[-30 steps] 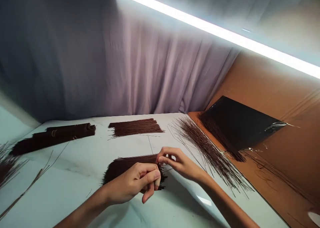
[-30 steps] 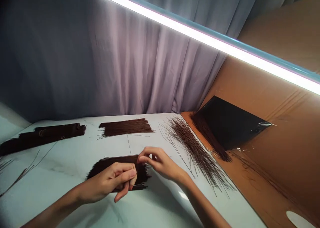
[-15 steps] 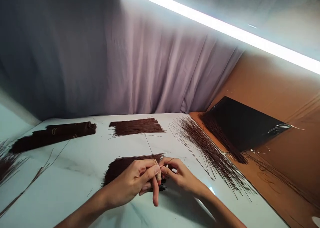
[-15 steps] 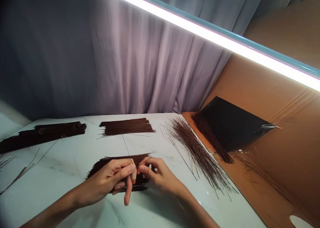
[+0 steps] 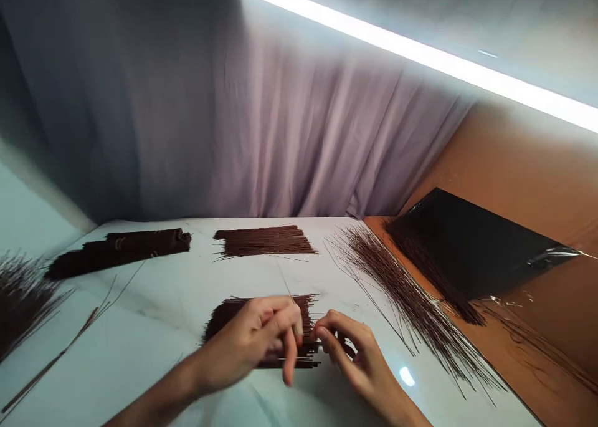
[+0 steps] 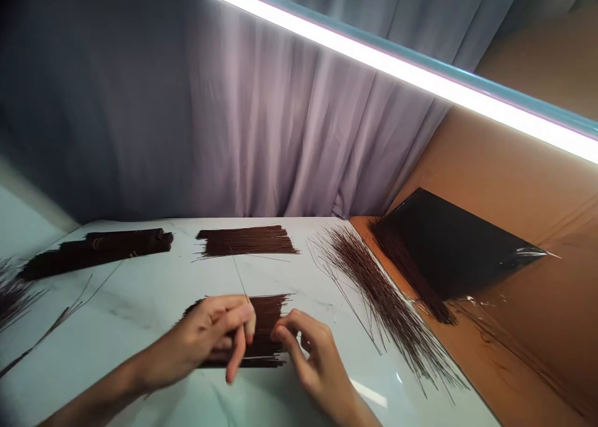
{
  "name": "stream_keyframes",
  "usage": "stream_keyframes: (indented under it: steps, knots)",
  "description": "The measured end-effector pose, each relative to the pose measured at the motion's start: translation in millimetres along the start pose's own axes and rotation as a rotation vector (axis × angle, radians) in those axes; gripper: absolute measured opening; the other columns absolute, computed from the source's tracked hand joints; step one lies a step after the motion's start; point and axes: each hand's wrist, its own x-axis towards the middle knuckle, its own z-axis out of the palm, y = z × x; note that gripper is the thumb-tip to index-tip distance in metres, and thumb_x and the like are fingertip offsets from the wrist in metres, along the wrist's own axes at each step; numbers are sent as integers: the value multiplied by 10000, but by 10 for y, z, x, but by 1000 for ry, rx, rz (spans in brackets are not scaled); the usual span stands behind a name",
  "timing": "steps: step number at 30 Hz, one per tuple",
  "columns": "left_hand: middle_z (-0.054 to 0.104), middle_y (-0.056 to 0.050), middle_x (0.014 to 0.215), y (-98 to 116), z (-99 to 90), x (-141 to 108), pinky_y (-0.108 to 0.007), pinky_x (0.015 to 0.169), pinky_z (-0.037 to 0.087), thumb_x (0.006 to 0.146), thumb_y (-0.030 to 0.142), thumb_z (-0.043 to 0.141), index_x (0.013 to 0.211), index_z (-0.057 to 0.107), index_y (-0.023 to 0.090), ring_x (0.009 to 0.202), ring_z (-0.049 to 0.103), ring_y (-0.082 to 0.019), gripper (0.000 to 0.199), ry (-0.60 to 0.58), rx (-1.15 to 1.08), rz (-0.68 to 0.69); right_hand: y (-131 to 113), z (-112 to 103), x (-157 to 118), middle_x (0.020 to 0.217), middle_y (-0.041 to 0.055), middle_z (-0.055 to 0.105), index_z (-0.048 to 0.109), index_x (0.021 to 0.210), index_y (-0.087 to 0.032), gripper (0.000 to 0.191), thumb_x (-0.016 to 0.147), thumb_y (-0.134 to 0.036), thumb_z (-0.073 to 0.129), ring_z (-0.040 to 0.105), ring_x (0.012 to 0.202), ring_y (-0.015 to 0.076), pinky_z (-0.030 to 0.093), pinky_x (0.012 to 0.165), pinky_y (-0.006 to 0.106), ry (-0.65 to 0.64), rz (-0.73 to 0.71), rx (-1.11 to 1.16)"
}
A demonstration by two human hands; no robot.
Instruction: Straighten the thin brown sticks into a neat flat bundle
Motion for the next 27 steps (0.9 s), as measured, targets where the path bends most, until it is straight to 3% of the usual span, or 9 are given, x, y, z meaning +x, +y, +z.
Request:
stream_keyframes:
  steps: [3, 9, 21, 27]
  knots:
    - [665, 5, 560, 85, 65, -87, -193, 537, 277, 1053, 423, 433, 820, 522, 190, 484, 262, -80, 341, -45, -53, -13, 23, -34, 60, 756, 14, 632, 638, 838, -207, 308, 1039, -397, 503, 571, 693, 152, 434, 616, 254, -31, 59, 48]
    - [682, -25, 599, 157, 21, -142, -204, 494, 232, 1060, 420, 422, 857, 540, 190, 529, 236, -106, 329, -62, -91, 19, -114, -164, 162, 784, 2, 642, 649, 851, -216, 281, 1032, -398, 534, 569, 728, 151, 429, 671, 264, -57, 63, 79]
    - [594, 24, 673, 180, -7, -162, -246, 489, 227, 1045, 526, 438, 924, 544, 196, 512, 262, -84, 367, -68, 133, -6, -57, -287, 232, 834, -2, 656, 658, 867, -221, 266, 1037, -390, 544, 564, 784, 153, 418, 726, 270, -108, 51, 28]
    - [593, 15, 694, 156, -53, -147, -246, 536, 253, 1034, 533, 454, 912, 570, 183, 567, 307, -98, 388, -111, 205, -48, -90, -482, 314, 887, -5, 665, 660, 921, -230, 247, 1048, -394, 525, 589, 830, 148, 433, 785, 264, -250, 50, -79]
